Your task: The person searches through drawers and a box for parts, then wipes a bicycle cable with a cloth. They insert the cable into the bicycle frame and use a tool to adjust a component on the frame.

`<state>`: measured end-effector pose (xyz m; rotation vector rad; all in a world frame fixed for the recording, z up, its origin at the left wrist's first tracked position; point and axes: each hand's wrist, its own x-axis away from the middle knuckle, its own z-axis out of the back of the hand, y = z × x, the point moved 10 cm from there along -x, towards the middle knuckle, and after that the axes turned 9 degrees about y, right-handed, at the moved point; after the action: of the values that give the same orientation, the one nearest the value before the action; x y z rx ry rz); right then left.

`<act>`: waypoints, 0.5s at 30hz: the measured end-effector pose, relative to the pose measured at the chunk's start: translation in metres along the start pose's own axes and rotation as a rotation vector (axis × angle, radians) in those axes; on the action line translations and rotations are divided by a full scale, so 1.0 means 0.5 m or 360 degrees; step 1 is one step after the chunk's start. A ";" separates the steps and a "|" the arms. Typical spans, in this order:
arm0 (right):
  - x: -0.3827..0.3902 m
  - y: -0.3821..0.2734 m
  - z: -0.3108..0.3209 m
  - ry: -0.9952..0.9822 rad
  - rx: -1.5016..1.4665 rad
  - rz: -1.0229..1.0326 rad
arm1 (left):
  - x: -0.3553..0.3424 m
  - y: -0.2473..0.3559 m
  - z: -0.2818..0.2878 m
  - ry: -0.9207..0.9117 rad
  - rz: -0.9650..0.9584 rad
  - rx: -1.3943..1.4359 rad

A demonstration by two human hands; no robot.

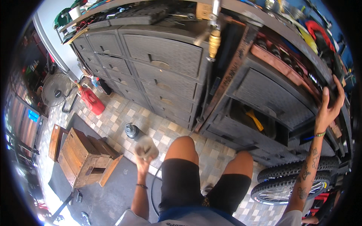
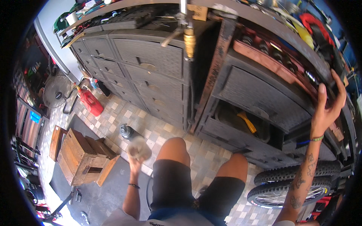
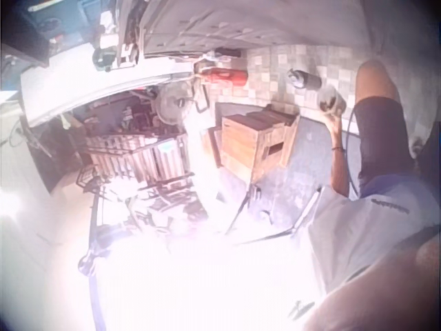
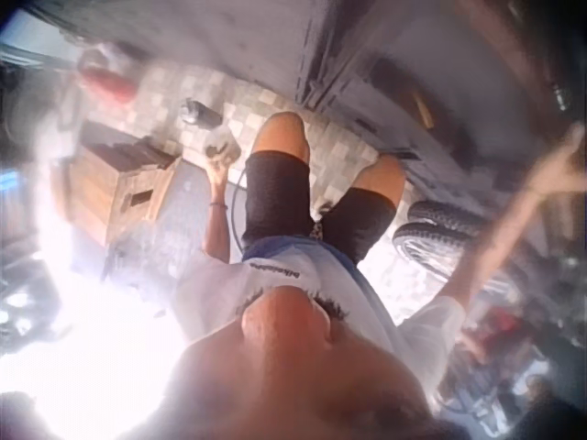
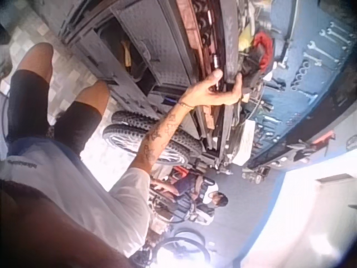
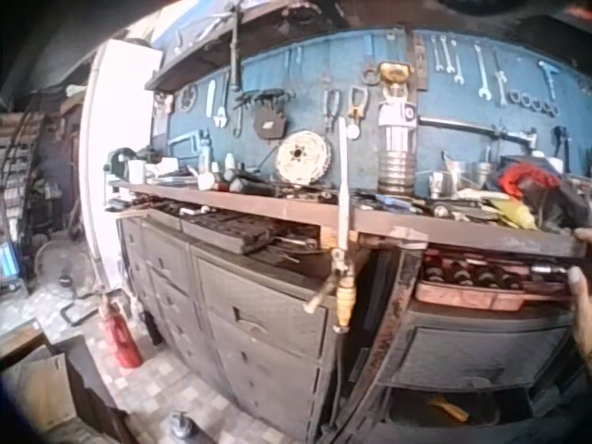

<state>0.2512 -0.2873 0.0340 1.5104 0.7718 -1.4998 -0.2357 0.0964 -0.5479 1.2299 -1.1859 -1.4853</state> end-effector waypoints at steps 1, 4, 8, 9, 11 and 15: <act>0.002 0.000 -0.006 0.0020 -0.0037 -0.0053 | 0.055 -0.101 0.029 0.0139 0.0094 0.0067; 0.007 0.004 -0.006 0.0013 0.0045 -0.0070 | 0.174 -0.240 0.120 0.0580 0.0393 -0.0564; 0.011 0.004 -0.012 0.0064 -0.0100 -0.0176 | 0.254 -0.281 0.193 0.0879 0.0398 -0.1031; 0.012 0.009 -0.009 0.0070 -0.0146 -0.0237 | 0.261 -0.290 0.198 0.0860 0.0344 -0.1200; 0.006 0.009 -0.018 0.0082 -0.0236 -0.0305 | 0.330 -0.346 0.260 0.1091 0.0703 -0.1517; 0.005 -0.017 -0.015 0.0039 0.0045 -0.0203 | 0.199 -0.089 0.211 0.1407 0.0619 -0.1098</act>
<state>0.2471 -0.2772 0.0299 1.5276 0.8790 -1.5939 -0.3572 0.0234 -0.6025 0.9163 -0.2413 -0.7754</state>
